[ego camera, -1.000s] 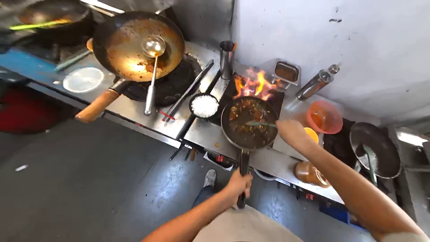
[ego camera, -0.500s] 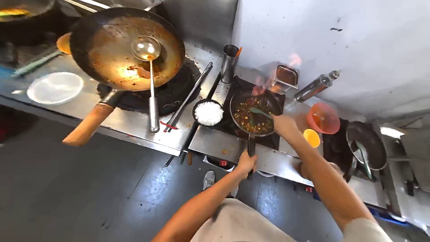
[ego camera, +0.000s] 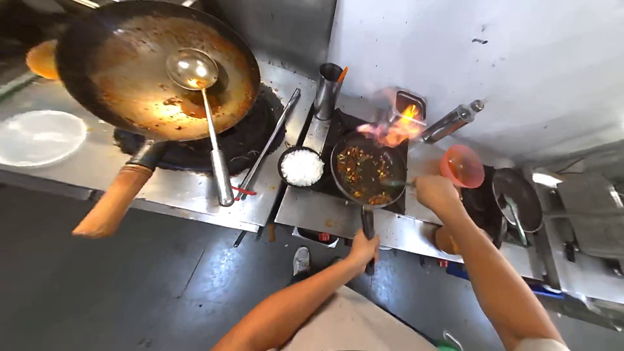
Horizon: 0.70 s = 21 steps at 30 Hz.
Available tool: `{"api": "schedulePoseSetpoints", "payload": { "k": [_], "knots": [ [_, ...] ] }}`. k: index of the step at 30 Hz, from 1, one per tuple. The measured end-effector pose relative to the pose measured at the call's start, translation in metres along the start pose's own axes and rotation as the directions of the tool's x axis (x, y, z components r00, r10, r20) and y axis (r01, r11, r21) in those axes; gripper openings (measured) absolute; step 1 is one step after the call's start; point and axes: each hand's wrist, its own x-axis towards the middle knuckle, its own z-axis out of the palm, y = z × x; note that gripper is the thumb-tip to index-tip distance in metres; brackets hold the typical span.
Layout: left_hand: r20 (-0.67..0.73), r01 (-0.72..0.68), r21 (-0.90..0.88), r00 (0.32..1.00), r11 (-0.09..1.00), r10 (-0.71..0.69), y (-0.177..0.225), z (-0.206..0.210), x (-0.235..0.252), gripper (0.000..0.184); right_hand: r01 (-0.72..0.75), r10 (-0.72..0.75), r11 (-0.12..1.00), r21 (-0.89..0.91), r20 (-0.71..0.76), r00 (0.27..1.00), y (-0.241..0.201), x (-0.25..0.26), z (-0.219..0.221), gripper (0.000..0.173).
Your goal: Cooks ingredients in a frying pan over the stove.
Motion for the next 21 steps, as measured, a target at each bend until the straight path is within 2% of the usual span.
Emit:
{"api": "schedulePoseSetpoints", "payload": {
  "k": [2, 4, 6, 8, 11, 14, 17, 19, 21],
  "knots": [
    [0.014, -0.047, 0.018, 0.999, 0.999, 0.047, 0.018, -0.002, 0.021, 0.025, -0.034, 0.036, 0.998, 0.056, -0.028, 0.999, -0.015, 0.017, 0.007, 0.02],
    [-0.002, -0.095, 0.06, 0.995, 0.994, 0.095, 0.033, -0.029, 0.022, 0.039, -0.042, 0.049, 0.994, 0.104, -0.069, 0.996, -0.018, 0.022, 0.017, 0.024],
    [-0.199, -0.213, 0.03, 0.956, 0.977, 0.215, 0.046, -0.081, 0.006, 0.05, -0.025, 0.041, 0.986, 0.165, -0.092, 0.995, -0.006, 0.02, 0.031, 0.032],
    [-0.443, -0.367, -0.061, 0.843, 0.928, 0.304, 0.072, -0.135, 0.005, 0.056, -0.041, 0.06, 0.976, 0.213, -0.083, 0.995, 0.002, 0.015, 0.039, 0.037],
    [-0.558, -0.421, -0.155, 0.784, 0.894, 0.272, 0.101, -0.169, 0.027, 0.052, -0.074, 0.097, 0.961, 0.268, -0.072, 0.993, 0.006, 0.003, 0.059, 0.038],
    [-0.594, -0.434, -0.193, 0.765, 0.88, 0.247, 0.126, -0.176, 0.042, 0.044, -0.084, 0.102, 0.94, 0.33, -0.038, 0.994, 0.005, 0.003, 0.069, 0.043],
    [-0.563, -0.447, -0.184, 0.778, 0.875, 0.279, 0.145, -0.167, 0.02, 0.042, -0.05, 0.067, 0.911, 0.409, -0.027, 0.997, 0.011, 0.0, 0.076, 0.042],
    [-0.519, -0.478, -0.089, 0.771, 0.874, 0.369, 0.165, -0.149, -0.009, 0.042, -0.011, 0.032, 0.891, 0.454, -0.04, 0.999, 0.016, -0.001, 0.081, 0.041],
    [-0.431, -0.504, 0.137, 0.745, 0.853, 0.509, 0.187, -0.123, -0.027, 0.056, 0.037, -0.006, 0.852, 0.522, -0.062, 0.998, 0.023, -0.003, 0.084, 0.04]
  ]
}}
